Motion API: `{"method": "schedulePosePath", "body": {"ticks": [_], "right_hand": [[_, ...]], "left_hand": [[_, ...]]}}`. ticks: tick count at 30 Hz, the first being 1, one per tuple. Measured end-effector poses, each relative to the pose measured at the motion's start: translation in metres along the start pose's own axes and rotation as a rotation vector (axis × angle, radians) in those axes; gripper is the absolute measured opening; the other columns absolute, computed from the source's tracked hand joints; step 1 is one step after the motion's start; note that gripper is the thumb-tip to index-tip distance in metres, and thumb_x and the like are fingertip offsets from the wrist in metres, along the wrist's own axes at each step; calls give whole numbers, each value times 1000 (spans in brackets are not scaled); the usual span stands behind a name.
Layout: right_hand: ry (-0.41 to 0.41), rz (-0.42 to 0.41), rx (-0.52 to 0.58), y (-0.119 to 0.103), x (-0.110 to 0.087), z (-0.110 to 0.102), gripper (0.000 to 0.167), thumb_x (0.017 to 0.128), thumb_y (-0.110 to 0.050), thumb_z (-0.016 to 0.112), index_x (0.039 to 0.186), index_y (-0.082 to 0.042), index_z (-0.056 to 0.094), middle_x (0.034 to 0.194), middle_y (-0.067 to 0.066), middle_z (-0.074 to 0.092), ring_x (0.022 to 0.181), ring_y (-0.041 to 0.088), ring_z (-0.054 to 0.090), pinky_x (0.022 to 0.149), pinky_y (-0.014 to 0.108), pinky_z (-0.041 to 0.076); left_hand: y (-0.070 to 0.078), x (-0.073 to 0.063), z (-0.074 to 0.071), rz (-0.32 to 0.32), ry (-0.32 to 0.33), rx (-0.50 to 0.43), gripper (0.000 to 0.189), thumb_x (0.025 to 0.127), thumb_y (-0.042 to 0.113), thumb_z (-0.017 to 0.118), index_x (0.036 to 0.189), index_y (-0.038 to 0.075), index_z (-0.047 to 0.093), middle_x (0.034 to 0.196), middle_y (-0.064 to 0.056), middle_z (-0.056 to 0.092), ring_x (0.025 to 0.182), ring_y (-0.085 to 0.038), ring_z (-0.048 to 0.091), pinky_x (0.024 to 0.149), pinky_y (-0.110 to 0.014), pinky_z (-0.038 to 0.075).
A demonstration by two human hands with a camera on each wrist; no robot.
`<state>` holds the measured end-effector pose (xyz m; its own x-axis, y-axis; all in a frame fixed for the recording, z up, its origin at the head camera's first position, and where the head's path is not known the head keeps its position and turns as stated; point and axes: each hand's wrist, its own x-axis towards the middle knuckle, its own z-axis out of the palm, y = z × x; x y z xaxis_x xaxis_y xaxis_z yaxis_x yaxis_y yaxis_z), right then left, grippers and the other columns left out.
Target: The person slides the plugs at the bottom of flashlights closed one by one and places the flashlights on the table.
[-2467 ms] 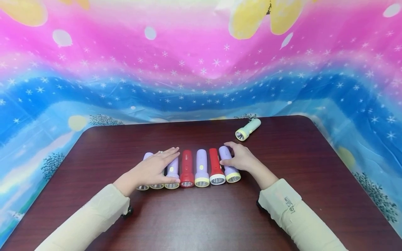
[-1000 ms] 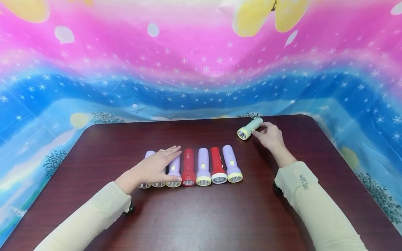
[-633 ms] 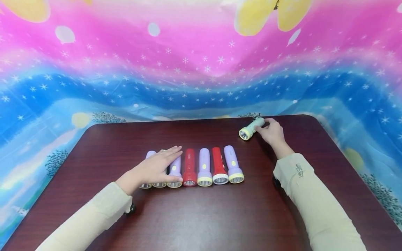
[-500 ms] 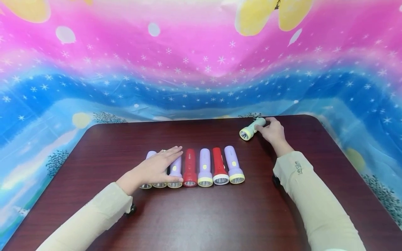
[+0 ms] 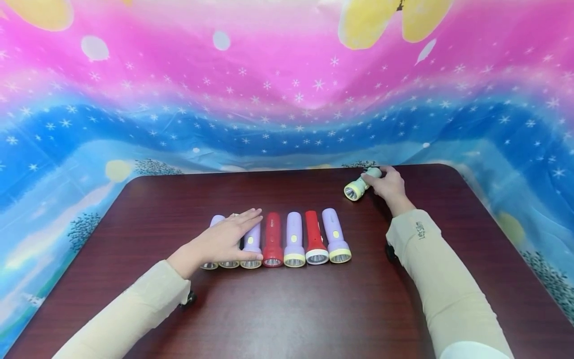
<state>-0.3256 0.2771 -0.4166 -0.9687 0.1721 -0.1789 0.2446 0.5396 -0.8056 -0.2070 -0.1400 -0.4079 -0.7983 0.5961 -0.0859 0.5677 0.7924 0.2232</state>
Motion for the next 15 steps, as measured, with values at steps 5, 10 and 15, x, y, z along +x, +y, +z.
{"method": "schedulePosePath", "body": {"ticks": [5, 10, 15], "right_hand": [[-7, 6, -34, -2, 4, 2, 96, 92, -58, 58, 159, -5, 14, 155, 33, 30, 123, 42, 55, 102, 50, 50], [-20, -4, -118, -4, 5, 3, 98, 92, -53, 62, 158, -2, 13, 148, 35, 38, 112, 40, 58, 92, 47, 53], [-76, -25, -92, -2, 6, 4, 98, 92, -45, 66, 158, 2, 10, 149, 35, 34, 113, 38, 53, 91, 45, 52]], "left_hand": [[0, 0, 0, 5, 7, -7, 100, 80, 72, 63, 154, 9, 38, 164, -6, 29, 153, -23, 25, 120, -53, 29], [-1, 1, 2, 7, 4, 9, 101, 80, 74, 62, 154, 10, 36, 164, -4, 28, 153, -22, 25, 120, -52, 29], [-2, 2, 3, 9, 8, 10, 101, 80, 74, 62, 154, 10, 37, 164, -5, 28, 153, -23, 25, 120, -52, 29]]}}
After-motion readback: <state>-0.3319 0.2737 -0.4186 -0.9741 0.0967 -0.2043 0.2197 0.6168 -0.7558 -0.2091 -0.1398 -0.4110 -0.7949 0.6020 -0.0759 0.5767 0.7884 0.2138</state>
